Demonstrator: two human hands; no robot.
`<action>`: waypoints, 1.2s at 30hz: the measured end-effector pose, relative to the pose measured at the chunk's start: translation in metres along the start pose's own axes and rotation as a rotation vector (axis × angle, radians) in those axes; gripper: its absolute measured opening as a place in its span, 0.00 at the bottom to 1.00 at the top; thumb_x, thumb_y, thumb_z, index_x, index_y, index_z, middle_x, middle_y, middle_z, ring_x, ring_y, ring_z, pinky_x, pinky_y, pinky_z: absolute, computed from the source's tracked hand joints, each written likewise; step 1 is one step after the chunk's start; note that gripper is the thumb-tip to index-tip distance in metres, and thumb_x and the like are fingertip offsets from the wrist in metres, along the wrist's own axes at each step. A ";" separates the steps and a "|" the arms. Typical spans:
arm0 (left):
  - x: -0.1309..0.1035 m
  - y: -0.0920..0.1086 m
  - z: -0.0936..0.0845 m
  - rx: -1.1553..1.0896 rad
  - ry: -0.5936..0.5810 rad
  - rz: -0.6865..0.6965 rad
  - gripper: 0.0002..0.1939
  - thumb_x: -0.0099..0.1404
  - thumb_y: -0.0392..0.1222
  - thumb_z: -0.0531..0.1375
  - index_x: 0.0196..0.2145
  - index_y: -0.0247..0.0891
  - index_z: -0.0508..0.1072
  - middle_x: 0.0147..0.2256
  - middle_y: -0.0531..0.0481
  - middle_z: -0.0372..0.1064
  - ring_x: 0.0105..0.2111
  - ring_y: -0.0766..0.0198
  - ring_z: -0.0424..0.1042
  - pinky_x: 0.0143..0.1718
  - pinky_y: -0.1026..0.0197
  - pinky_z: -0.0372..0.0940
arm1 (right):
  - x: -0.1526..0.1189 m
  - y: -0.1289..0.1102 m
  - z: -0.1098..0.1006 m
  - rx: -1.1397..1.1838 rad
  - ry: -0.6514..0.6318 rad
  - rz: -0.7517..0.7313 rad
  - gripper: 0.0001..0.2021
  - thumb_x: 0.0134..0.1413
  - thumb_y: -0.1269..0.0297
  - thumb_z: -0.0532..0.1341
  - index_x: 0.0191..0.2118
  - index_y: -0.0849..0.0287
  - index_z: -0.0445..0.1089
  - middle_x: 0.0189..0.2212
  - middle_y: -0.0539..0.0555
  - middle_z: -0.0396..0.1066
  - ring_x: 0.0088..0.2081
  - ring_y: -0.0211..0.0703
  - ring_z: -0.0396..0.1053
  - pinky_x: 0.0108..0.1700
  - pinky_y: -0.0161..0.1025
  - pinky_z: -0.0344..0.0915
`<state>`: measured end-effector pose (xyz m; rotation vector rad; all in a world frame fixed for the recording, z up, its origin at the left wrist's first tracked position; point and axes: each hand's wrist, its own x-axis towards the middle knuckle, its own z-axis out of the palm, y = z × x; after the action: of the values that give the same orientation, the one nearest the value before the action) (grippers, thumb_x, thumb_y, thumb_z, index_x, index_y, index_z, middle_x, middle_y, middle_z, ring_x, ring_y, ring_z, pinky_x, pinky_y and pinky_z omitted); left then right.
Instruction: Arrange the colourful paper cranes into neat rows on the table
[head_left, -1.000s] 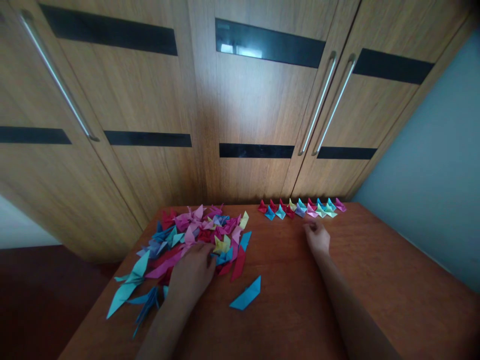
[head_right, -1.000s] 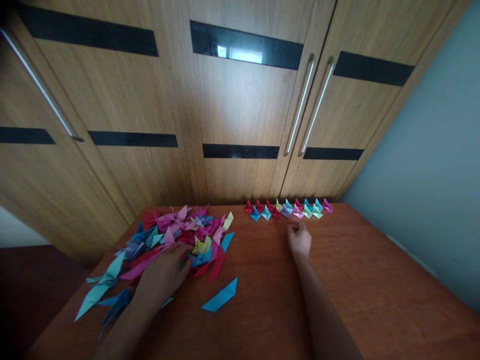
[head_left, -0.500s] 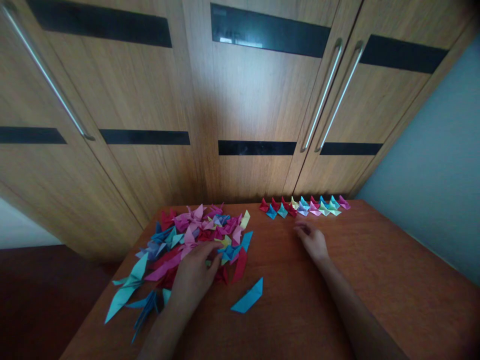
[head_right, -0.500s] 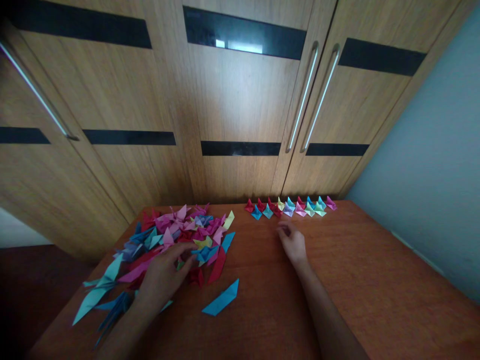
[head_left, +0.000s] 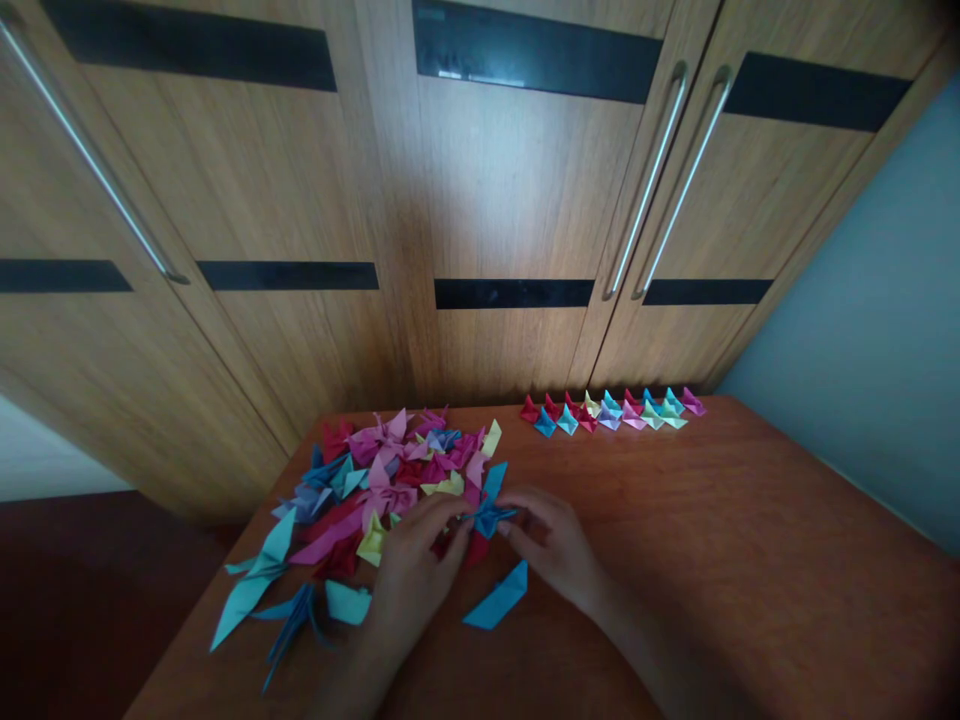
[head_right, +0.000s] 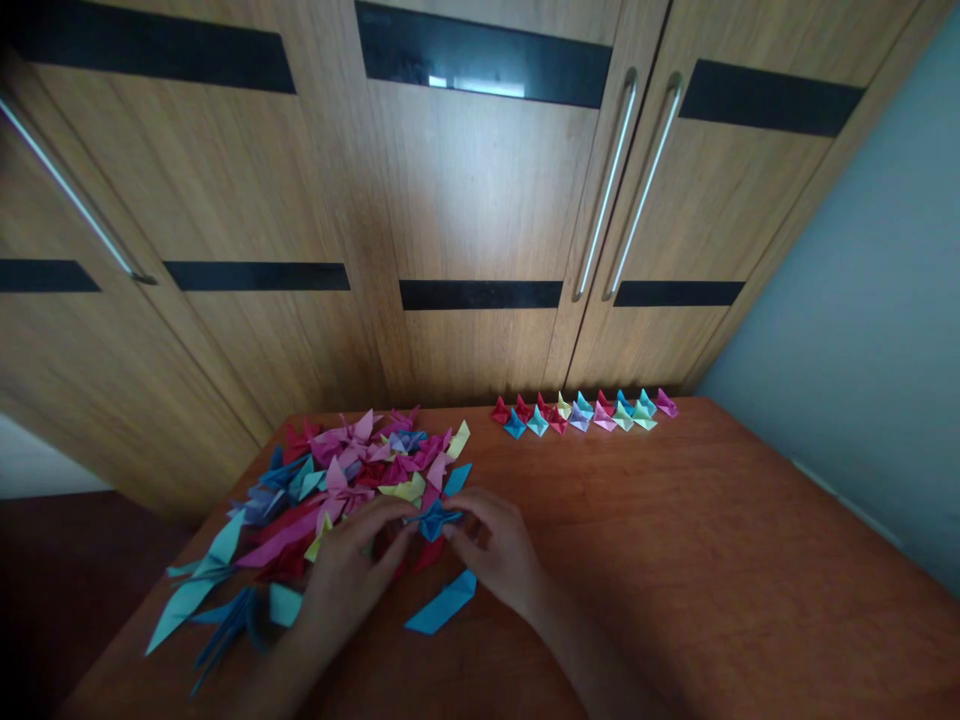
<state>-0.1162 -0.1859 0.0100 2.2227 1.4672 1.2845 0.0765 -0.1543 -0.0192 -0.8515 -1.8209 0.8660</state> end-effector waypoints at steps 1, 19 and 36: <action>0.000 0.002 0.000 -0.017 -0.003 -0.011 0.06 0.61 0.35 0.57 0.36 0.41 0.73 0.34 0.50 0.74 0.34 0.64 0.73 0.37 0.62 0.68 | 0.000 0.000 0.001 0.005 0.013 -0.005 0.09 0.54 0.65 0.61 0.42 0.54 0.72 0.39 0.53 0.74 0.38 0.40 0.71 0.39 0.35 0.68; 0.000 0.000 0.002 -0.205 -0.067 -0.271 0.07 0.61 0.40 0.60 0.34 0.42 0.78 0.36 0.51 0.77 0.38 0.61 0.75 0.42 0.61 0.68 | 0.004 -0.005 -0.005 0.023 0.067 -0.058 0.06 0.55 0.64 0.61 0.37 0.51 0.76 0.36 0.52 0.76 0.38 0.41 0.73 0.40 0.36 0.70; 0.001 0.003 -0.001 -0.085 -0.034 -0.280 0.12 0.63 0.45 0.56 0.41 0.43 0.77 0.41 0.49 0.77 0.42 0.58 0.74 0.44 0.57 0.68 | 0.015 0.014 -0.054 -0.258 0.285 -0.080 0.08 0.55 0.60 0.60 0.33 0.56 0.74 0.30 0.53 0.73 0.30 0.39 0.69 0.32 0.35 0.67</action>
<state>-0.1150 -0.1871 0.0125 1.8949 1.6095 1.1881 0.1239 -0.1233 -0.0063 -1.0010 -1.7210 0.4372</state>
